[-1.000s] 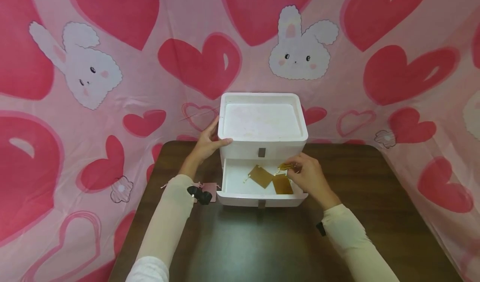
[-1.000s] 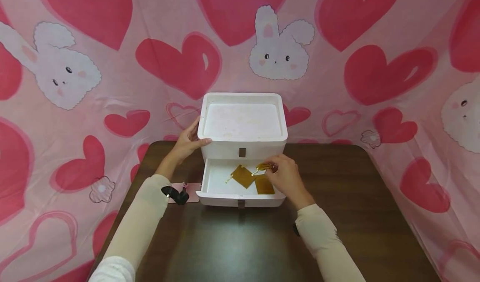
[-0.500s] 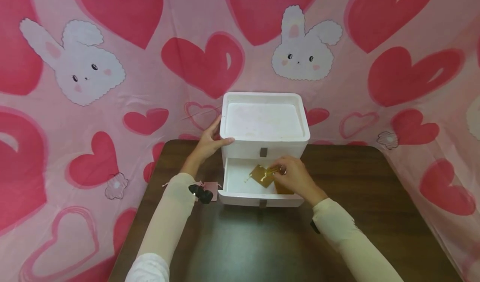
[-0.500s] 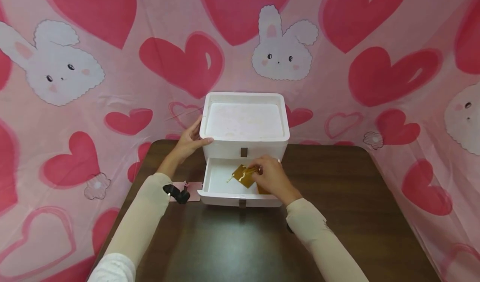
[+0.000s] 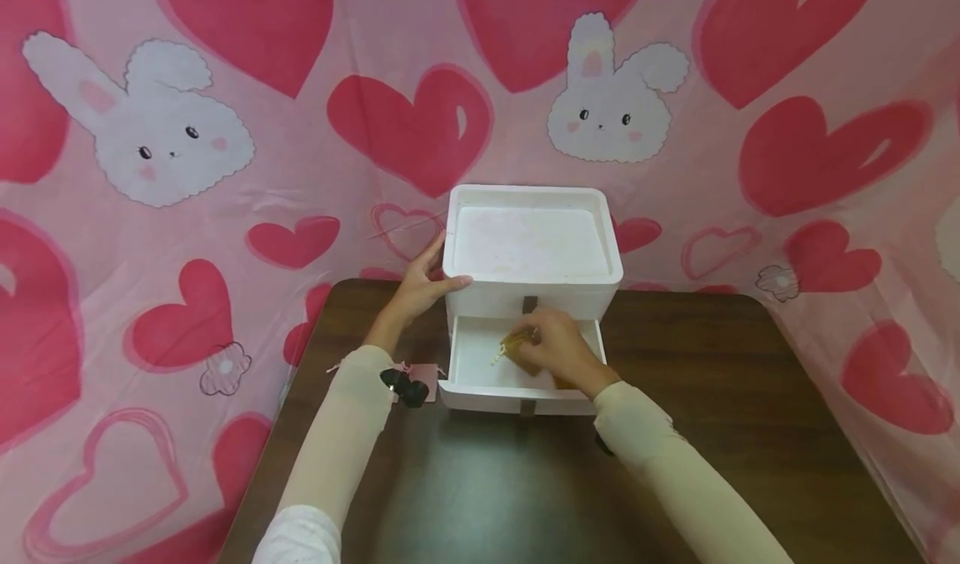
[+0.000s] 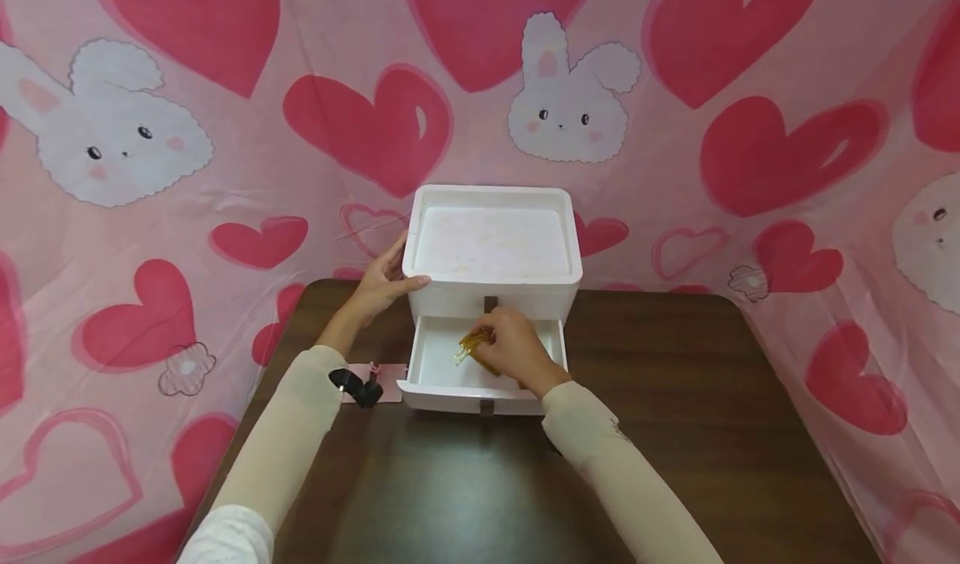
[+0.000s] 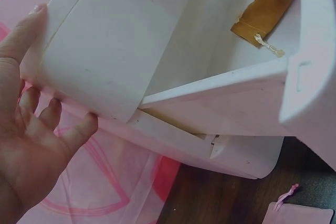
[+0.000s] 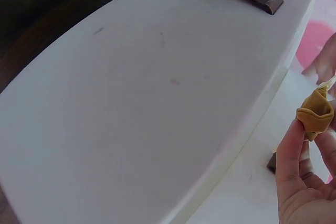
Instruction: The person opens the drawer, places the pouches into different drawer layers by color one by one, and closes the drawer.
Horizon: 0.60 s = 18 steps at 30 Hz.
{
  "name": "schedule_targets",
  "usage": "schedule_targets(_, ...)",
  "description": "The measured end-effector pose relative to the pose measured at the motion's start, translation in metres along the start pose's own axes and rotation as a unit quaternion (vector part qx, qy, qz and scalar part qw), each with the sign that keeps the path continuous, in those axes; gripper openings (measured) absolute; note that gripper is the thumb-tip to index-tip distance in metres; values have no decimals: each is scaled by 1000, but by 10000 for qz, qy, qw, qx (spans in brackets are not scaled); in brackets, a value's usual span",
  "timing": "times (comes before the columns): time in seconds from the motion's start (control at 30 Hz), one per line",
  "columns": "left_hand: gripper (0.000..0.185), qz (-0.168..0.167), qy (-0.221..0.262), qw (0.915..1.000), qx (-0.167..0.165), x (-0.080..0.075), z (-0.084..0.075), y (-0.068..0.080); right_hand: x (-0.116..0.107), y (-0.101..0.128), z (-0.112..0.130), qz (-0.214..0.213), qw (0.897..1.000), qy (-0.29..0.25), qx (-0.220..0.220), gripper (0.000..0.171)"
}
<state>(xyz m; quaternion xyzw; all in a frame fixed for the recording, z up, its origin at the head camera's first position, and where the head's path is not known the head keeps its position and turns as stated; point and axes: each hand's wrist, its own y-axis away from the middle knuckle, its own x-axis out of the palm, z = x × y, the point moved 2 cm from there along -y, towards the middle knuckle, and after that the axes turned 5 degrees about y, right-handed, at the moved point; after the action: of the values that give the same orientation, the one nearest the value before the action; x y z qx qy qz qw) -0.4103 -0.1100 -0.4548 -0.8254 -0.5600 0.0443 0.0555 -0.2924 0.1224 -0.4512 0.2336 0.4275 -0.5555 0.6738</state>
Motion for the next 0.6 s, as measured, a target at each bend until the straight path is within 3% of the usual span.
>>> schedule_targets(0.6, 98, -8, 86, 9999, 53, 5, 0, -1, 27, -26, 14, -35, 9997, 189, -176, 21)
